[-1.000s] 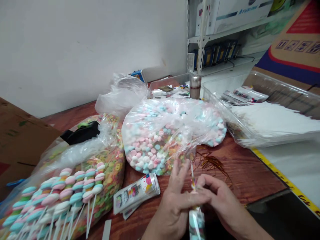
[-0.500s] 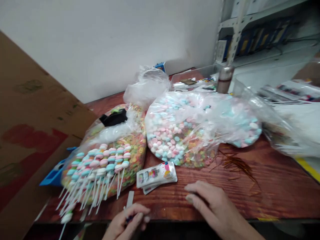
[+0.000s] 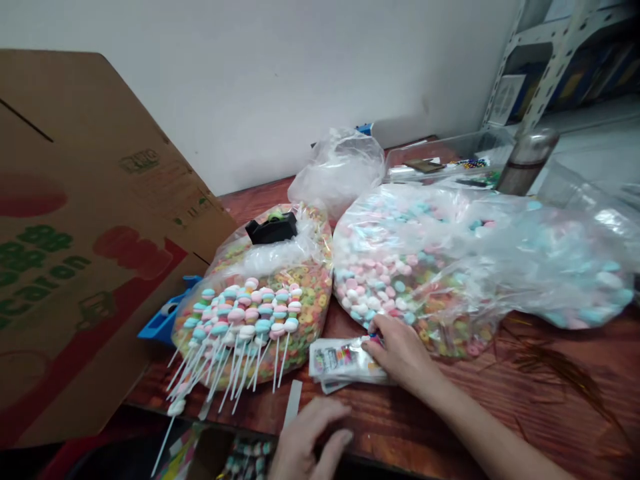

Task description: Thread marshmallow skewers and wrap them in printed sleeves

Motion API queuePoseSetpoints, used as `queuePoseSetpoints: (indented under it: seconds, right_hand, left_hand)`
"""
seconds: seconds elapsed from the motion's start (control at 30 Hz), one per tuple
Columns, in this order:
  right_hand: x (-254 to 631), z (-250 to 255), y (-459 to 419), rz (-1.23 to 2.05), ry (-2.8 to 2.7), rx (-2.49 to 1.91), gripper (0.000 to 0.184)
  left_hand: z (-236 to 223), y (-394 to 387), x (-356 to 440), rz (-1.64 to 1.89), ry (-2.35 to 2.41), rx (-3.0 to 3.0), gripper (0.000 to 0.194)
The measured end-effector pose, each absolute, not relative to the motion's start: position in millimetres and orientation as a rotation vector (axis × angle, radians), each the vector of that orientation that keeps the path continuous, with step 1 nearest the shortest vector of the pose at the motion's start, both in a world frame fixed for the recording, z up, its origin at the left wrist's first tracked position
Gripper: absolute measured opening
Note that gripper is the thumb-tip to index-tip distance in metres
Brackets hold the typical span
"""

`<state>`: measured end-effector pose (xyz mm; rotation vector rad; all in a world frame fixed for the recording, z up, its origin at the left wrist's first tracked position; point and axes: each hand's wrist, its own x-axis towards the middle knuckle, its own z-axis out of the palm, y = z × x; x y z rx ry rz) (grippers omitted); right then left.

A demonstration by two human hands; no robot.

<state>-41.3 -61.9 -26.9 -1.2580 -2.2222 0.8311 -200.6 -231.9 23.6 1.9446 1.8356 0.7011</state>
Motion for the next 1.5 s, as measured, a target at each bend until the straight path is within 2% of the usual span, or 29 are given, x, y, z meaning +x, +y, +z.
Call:
queuePoseSetpoints:
  seconds: [0.1, 0.23, 0.33, 0.47, 0.7, 0.8, 0.9, 1.1, 1.2, 1.37, 1.5]
  right_hand:
    - [-39, -29, -62, 0.793, -2.249, -1.247, 0.012]
    - [-31, -32, -68, 0.699, -2.266, -1.235, 0.018]
    - [-28, -36, -70, 0.727, -2.240, -1.227, 0.021]
    - [-31, -36, -70, 0.826, -2.162, -1.270, 0.010]
    - [-28, -35, -67, 0.834, -2.082, -1.263, 0.016]
    - [-14, -39, -67, 0.807, -2.019, -1.333, 0.020]
    - [-5, -41, -67, 0.799, -2.002, -1.404, 0.017]
    - [-15, -41, -69, 0.761, -2.123, -1.267, 0.014]
    - [-17, -46, -75, 0.630, -2.108, -1.187, 0.019]
    - [-12, -46, -82, 0.163, -2.130, -1.024, 0.027]
    - [3, -36, -76, 0.302, -2.028, -1.107, 0.023]
  left_hand:
    - [5, -195, -187, 0.858, 1.948, 2.209, 0.038]
    - [-20, -166, -189, 0.714, 2.046, 2.242, 0.077]
    - [-29, -158, -192, 0.686, 2.035, 2.196, 0.090]
    - [-33, -158, -190, 0.746, 2.050, 2.167, 0.091]
    - [-34, -154, -167, 0.868, 2.163, 2.130, 0.078]
    - [-34, -152, -161, 0.845, 2.159, 2.120, 0.084]
    - [-32, -150, -161, 0.805, 2.142, 2.118, 0.089]
    - [-27, -147, -159, 0.844, 2.112, 2.033, 0.079]
    - [-32, -149, -158, 0.875, 2.138, 2.041, 0.084]
    - [-41, -151, -156, 0.866, 2.183, 2.039, 0.091]
    - [-40, -145, -160, 0.864, 2.177, 2.061, 0.093]
